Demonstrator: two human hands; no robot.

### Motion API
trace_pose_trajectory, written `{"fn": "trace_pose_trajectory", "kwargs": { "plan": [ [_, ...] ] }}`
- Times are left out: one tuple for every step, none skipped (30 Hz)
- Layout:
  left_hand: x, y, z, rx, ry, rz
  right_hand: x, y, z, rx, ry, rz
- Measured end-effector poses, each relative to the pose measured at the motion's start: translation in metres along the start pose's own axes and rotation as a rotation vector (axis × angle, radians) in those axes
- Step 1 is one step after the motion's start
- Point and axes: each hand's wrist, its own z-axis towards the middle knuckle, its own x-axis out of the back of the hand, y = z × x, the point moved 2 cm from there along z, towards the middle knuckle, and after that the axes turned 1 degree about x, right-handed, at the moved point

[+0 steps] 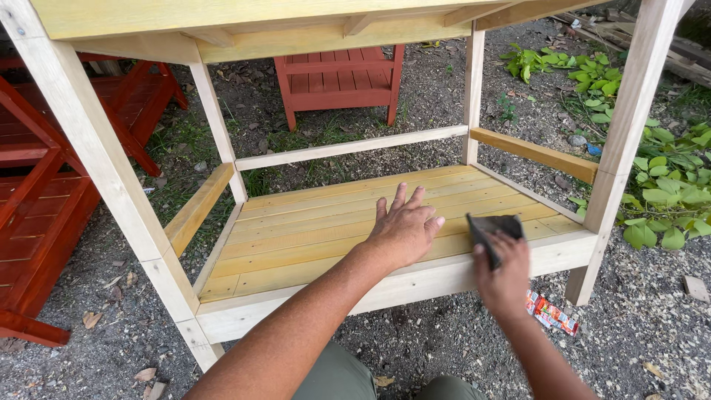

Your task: The person sands the lower shelf and side frame of a light-colored wooden shelving unit using a sanding block. They move the block back and forth across the shelf surface and along the vertical and horizontal frame members to smooth the wood.

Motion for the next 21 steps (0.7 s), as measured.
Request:
{"fn": "trace_pose_trajectory", "kwargs": {
  "plan": [
    [0.001, -0.001, 0.0, -0.002, 0.002, 0.008, 0.008, 0.016, 0.014, -0.08, -0.124, -0.099],
    [0.002, -0.002, 0.0, -0.002, 0.007, 0.003, 0.017, 0.034, 0.033, -0.16, -0.246, -0.199],
    [0.003, -0.004, -0.001, -0.001, 0.011, -0.005, 0.027, 0.05, 0.05, -0.211, -0.39, -0.401],
    [0.004, -0.006, -0.002, 0.002, 0.02, -0.012, 0.029, 0.06, 0.064, -0.258, -0.53, -0.602],
    [0.006, -0.009, -0.003, 0.002, 0.04, -0.021, 0.028, 0.056, 0.077, -0.253, -0.56, -0.594],
    [0.008, -0.01, -0.004, 0.006, 0.052, -0.031, 0.027, 0.05, 0.085, -0.253, -0.598, -0.586],
    [0.009, -0.012, -0.005, 0.01, 0.063, -0.042, 0.023, 0.044, 0.087, -0.254, -0.637, -0.579],
    [0.01, -0.012, -0.005, 0.013, 0.081, -0.045, 0.01, 0.031, 0.084, -0.297, -0.736, -0.545],
    [0.012, -0.012, -0.005, 0.014, 0.102, -0.047, -0.007, 0.007, 0.08, -0.336, -0.832, -0.51],
    [0.014, -0.011, -0.005, 0.017, 0.125, -0.048, -0.022, -0.022, 0.073, -0.216, -0.852, -0.411],
    [0.016, -0.009, -0.005, 0.008, 0.148, -0.048, -0.038, -0.053, 0.063, -0.182, -0.879, -0.307],
    [0.017, -0.007, -0.005, 0.003, 0.168, -0.047, -0.055, -0.084, 0.053, 0.003, -1.008, -0.294],
    [0.019, -0.006, -0.006, -0.004, 0.188, -0.045, -0.067, -0.111, 0.042, -0.048, -1.022, -0.106],
    [0.021, -0.005, -0.006, -0.007, 0.202, -0.043, -0.073, -0.135, 0.035, 0.127, -0.882, 0.055],
    [0.024, -0.005, -0.007, -0.011, 0.214, -0.042, -0.076, -0.151, 0.029, 0.299, -0.737, 0.212],
    [0.026, -0.006, -0.008, -0.016, 0.228, -0.04, -0.08, -0.152, 0.029, 0.239, -0.826, 0.208],
    [0.029, -0.009, -0.009, -0.003, 0.227, -0.032, -0.077, -0.144, 0.031, 0.178, -0.913, 0.203],
    [0.031, -0.013, -0.011, 0.01, 0.223, -0.026, -0.073, -0.132, 0.033, 0.115, -1.003, 0.198],
    [0.033, -0.018, -0.012, 0.024, 0.223, -0.02, -0.07, -0.114, 0.042, 0.063, -1.067, 0.04],
    [0.036, -0.025, -0.014, 0.035, 0.217, -0.014, -0.06, -0.088, 0.054, 0.011, -1.124, -0.12],
    [0.037, -0.032, -0.016, 0.047, 0.206, -0.012, -0.047, -0.065, 0.067, 0.135, -0.998, -0.126]
  ]
}}
